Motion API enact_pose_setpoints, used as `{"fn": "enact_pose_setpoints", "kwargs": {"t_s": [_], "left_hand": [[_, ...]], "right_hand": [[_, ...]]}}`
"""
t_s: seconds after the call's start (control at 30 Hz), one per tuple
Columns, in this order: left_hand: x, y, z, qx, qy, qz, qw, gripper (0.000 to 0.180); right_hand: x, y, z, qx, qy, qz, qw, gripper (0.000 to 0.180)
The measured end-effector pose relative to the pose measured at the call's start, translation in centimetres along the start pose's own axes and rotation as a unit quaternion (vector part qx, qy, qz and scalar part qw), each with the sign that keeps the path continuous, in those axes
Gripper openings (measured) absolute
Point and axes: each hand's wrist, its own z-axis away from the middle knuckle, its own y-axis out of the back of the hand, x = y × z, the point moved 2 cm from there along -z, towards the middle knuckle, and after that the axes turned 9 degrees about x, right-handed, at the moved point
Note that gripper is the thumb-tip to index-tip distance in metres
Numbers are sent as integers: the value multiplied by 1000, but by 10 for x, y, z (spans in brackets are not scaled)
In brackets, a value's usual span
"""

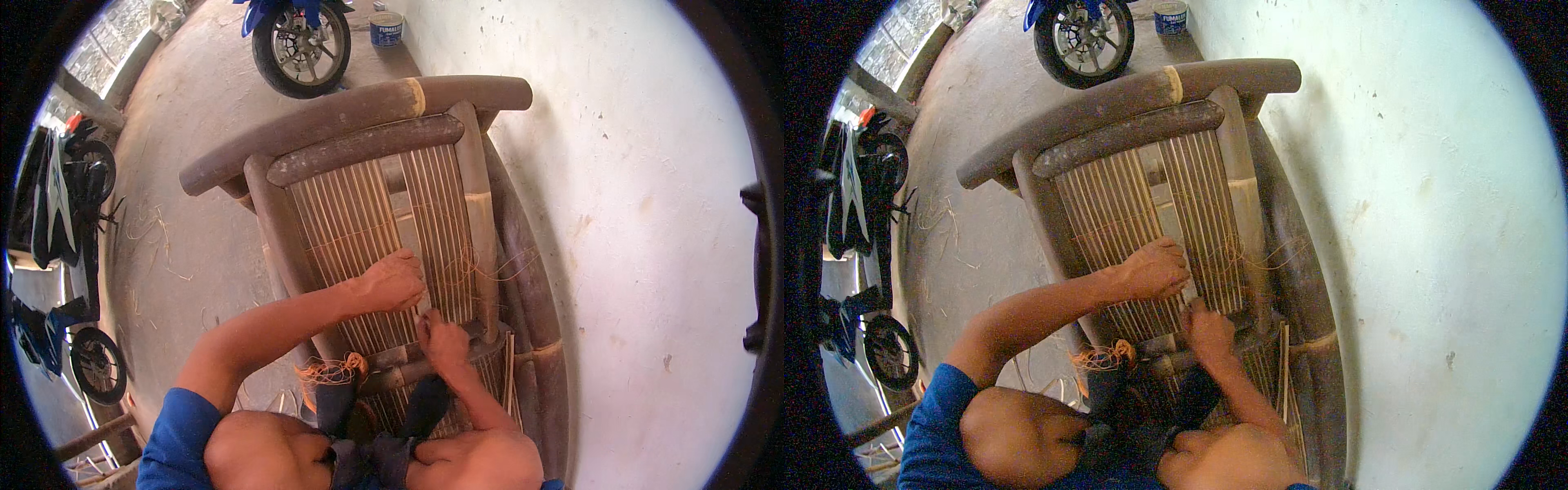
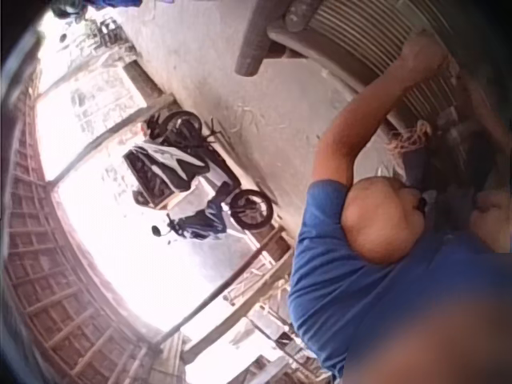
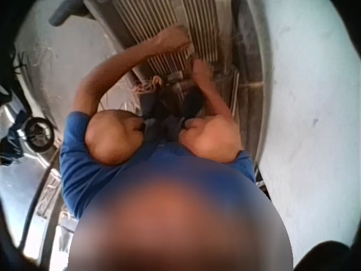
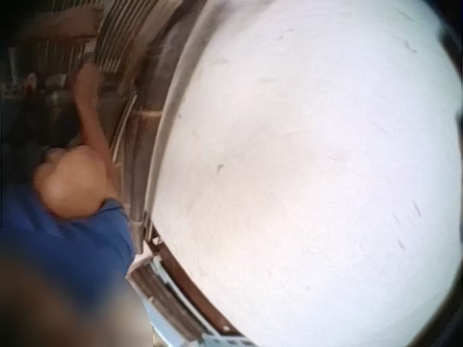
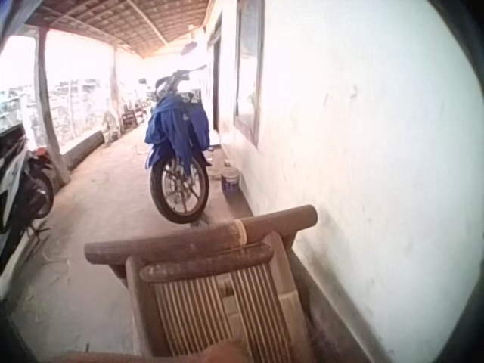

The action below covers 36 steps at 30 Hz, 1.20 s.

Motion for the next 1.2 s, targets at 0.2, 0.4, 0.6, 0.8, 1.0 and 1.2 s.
{"fn": "enact_pose_setpoints", "kwargs": {"t_s": [0.2, 0.4, 0.6, 0.8, 1.0, 1.2], "left_hand": [[6, -6, -5, -110, 48, -29, 992, 26], [6, -4, -4, -14, 79, 51, 995, 24], [4, 1, -5, 41, 107, 219, 969, 24], [5, 12, 0, 52, 10, 163, 985, 25], [12, 19, 10, 92, -37, 122, 988, 22], [36, 31, 38, 182, 32, 134, 974, 17]], "right_hand": [[14, 60, 17, -44, -128, -234, 963, 32], [15, -12, 7, -48, -305, -542, 782, 29], [-12, -43, -3, 15, -355, -787, 504, 23], [-12, -35, 8, -61, -342, -746, 568, 21], [1, -36, -11, 22, -223, -450, 864, 28], [-4, 22, -35, 154, -123, -354, 914, 49]]}}
